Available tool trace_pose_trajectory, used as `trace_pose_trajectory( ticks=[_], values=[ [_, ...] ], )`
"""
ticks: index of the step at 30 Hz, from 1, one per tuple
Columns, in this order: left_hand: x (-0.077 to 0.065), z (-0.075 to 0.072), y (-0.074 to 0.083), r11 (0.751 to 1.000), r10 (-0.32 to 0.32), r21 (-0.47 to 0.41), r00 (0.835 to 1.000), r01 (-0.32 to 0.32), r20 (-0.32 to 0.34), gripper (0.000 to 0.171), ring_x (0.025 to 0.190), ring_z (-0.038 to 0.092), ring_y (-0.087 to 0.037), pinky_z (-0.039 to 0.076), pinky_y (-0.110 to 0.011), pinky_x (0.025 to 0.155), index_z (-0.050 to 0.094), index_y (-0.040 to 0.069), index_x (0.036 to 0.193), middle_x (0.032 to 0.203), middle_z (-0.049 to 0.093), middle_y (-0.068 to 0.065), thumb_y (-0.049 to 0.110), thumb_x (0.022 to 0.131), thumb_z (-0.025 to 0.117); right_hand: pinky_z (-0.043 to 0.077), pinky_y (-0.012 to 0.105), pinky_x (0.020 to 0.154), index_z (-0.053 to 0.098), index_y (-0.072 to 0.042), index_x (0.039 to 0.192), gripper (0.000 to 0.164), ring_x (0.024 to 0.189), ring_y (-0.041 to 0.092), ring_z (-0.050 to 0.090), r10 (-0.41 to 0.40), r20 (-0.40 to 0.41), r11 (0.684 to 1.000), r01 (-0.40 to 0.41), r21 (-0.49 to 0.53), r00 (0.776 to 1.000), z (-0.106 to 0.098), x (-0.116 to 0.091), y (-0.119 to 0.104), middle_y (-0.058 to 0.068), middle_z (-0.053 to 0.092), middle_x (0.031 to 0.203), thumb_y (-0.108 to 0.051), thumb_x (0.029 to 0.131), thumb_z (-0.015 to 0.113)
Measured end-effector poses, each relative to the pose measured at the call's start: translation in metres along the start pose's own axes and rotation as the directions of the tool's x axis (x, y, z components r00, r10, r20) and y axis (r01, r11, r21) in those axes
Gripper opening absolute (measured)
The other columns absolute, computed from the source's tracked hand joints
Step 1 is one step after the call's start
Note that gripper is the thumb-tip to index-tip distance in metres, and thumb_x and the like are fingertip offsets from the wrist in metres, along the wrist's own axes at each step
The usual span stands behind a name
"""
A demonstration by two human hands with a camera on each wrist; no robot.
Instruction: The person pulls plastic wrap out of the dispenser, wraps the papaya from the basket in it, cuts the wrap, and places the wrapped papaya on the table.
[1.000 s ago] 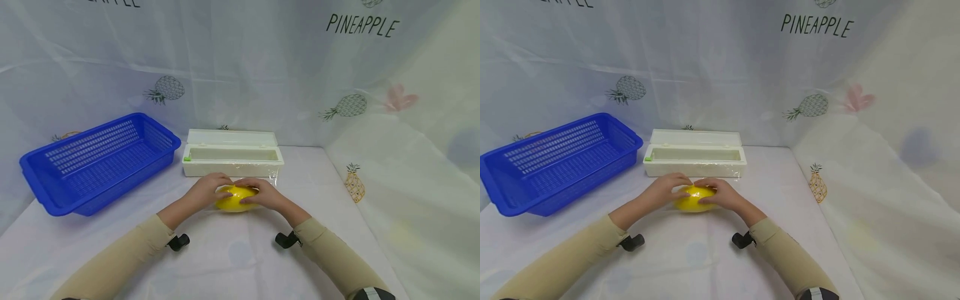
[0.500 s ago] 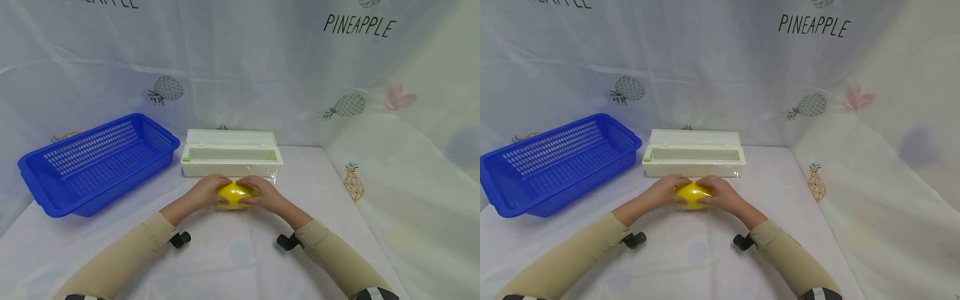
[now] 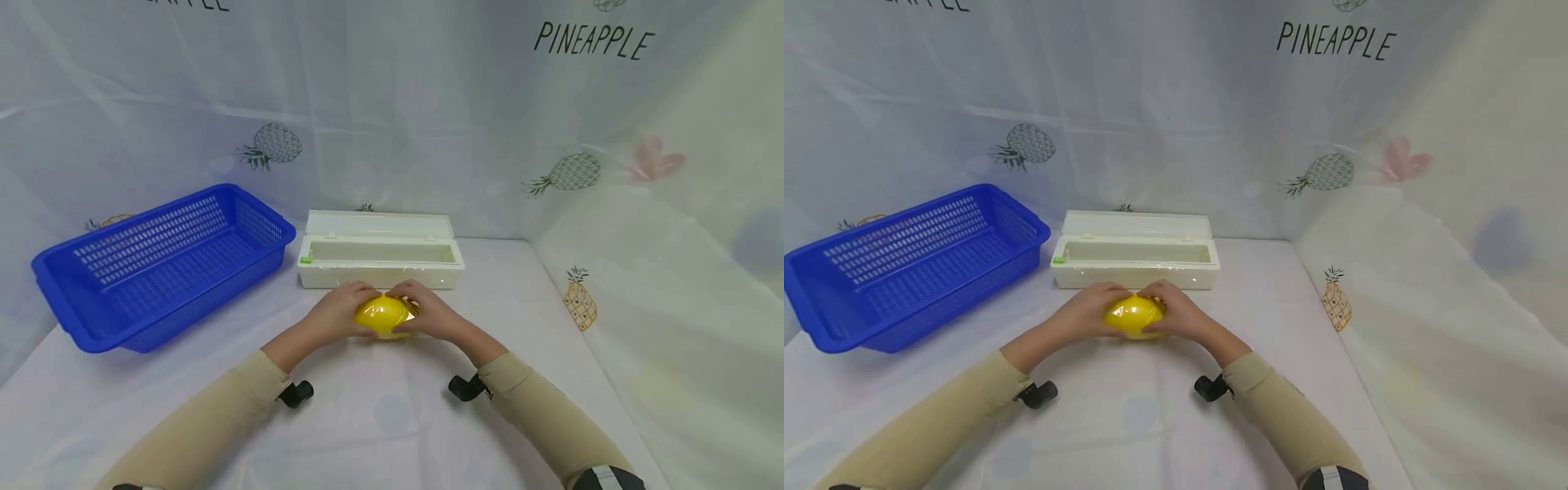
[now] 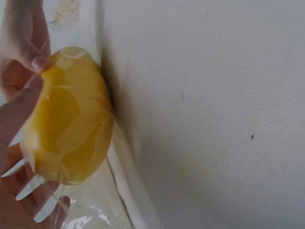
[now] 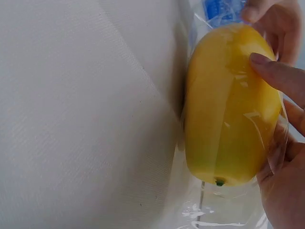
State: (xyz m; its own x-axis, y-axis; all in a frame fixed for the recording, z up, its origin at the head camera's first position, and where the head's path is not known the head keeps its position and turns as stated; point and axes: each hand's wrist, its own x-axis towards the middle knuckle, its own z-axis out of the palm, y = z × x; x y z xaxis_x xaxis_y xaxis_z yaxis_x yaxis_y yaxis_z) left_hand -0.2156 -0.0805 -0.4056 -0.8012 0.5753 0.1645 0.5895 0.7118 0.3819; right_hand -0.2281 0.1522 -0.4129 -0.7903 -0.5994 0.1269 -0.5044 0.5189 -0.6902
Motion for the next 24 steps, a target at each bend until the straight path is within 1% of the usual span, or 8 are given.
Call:
trace_pose_trajectory(
  ticks=[5,8,13,15,18,20,22,24],
  values=[
    [0.01,0.008,-0.006,0.994,-0.071,-0.085,0.997,0.074,0.04,0.074,0.121,0.05,-0.029,0.039,-0.045,0.105,0.057,0.006,0.133,0.133,0.055,-0.009,0.026,0.07,0.09,0.038,0.045,0.106,0.056,-0.007,0.133,0.066,0.126,0.026,0.046,0.011,-0.025,0.997,-0.013,-0.07,1.0,-0.004,-0.001,-0.002,0.006,0.051,0.135,-0.022,0.077,0.085],
    [0.014,0.007,-0.011,0.984,-0.101,-0.142,0.992,0.11,0.069,0.072,0.12,0.05,-0.028,0.039,-0.045,0.105,0.057,0.006,0.133,0.132,0.055,-0.009,0.022,0.071,0.089,0.038,0.045,0.106,0.056,-0.006,0.131,0.067,0.124,0.026,0.046,0.002,-0.037,0.994,-0.005,-0.108,0.999,-0.004,0.001,-0.004,0.007,0.053,0.133,-0.022,0.074,0.087],
    [0.017,0.0,-0.018,0.951,-0.166,-0.242,0.979,0.192,0.121,0.072,0.119,0.052,-0.027,0.04,-0.044,0.104,0.055,0.005,0.135,0.132,0.056,-0.01,0.019,0.073,0.088,0.042,0.042,0.1,0.058,-0.006,0.127,0.066,0.115,0.024,0.05,0.017,0.008,0.994,-0.016,-0.106,1.0,-0.003,0.013,0.0,0.007,0.057,0.125,-0.02,0.071,0.089],
    [0.017,-0.002,-0.018,0.943,-0.192,-0.25,0.973,0.218,0.127,0.074,0.12,0.051,-0.029,0.039,-0.046,0.105,0.053,0.006,0.137,0.135,0.054,-0.011,0.019,0.073,0.088,0.043,0.041,0.099,0.059,-0.008,0.128,0.066,0.114,0.024,0.05,0.039,0.026,0.994,-0.036,-0.102,0.999,-0.004,0.018,0.001,0.006,0.057,0.125,-0.02,0.071,0.089],
    [0.017,-0.003,-0.018,0.959,-0.185,-0.194,0.976,0.205,0.115,0.079,0.128,0.045,-0.031,0.035,-0.049,0.108,0.05,0.009,0.14,0.144,0.045,-0.011,0.025,0.073,0.088,0.046,0.04,0.096,0.059,-0.008,0.126,0.063,0.111,0.023,0.052,0.058,0.048,0.995,-0.054,-0.086,0.997,-0.007,0.024,0.003,0.005,0.057,0.123,-0.019,0.072,0.089],
    [0.019,-0.002,-0.017,0.976,-0.154,-0.14,0.984,0.166,0.093,0.079,0.132,0.041,-0.031,0.032,-0.049,0.11,0.051,0.011,0.14,0.147,0.041,-0.01,0.029,0.072,0.088,0.046,0.039,0.096,0.059,-0.007,0.127,0.062,0.11,0.023,0.053,0.065,0.065,0.995,-0.059,-0.084,0.996,-0.01,0.026,0.004,0.005,0.058,0.123,-0.019,0.073,0.088],
    [0.02,0.0,-0.017,0.985,-0.123,-0.11,0.989,0.132,0.078,0.079,0.132,0.039,-0.032,0.031,-0.049,0.11,0.053,0.01,0.138,0.146,0.042,-0.009,0.029,0.071,0.089,0.046,0.038,0.097,0.058,-0.007,0.128,0.062,0.111,0.023,0.052,0.08,0.082,0.994,-0.073,-0.083,0.993,-0.013,0.028,0.004,0.006,0.058,0.125,-0.018,0.074,0.087],
    [0.021,0.002,-0.018,0.986,-0.112,-0.114,0.991,0.12,0.073,0.077,0.13,0.042,-0.032,0.032,-0.049,0.109,0.054,0.009,0.137,0.143,0.046,-0.01,0.026,0.071,0.089,0.044,0.039,0.1,0.057,-0.006,0.131,0.063,0.115,0.023,0.052,0.094,0.095,0.992,-0.086,-0.091,0.991,-0.014,0.029,0.002,0.006,0.056,0.129,-0.019,0.076,0.085]
  ],
)
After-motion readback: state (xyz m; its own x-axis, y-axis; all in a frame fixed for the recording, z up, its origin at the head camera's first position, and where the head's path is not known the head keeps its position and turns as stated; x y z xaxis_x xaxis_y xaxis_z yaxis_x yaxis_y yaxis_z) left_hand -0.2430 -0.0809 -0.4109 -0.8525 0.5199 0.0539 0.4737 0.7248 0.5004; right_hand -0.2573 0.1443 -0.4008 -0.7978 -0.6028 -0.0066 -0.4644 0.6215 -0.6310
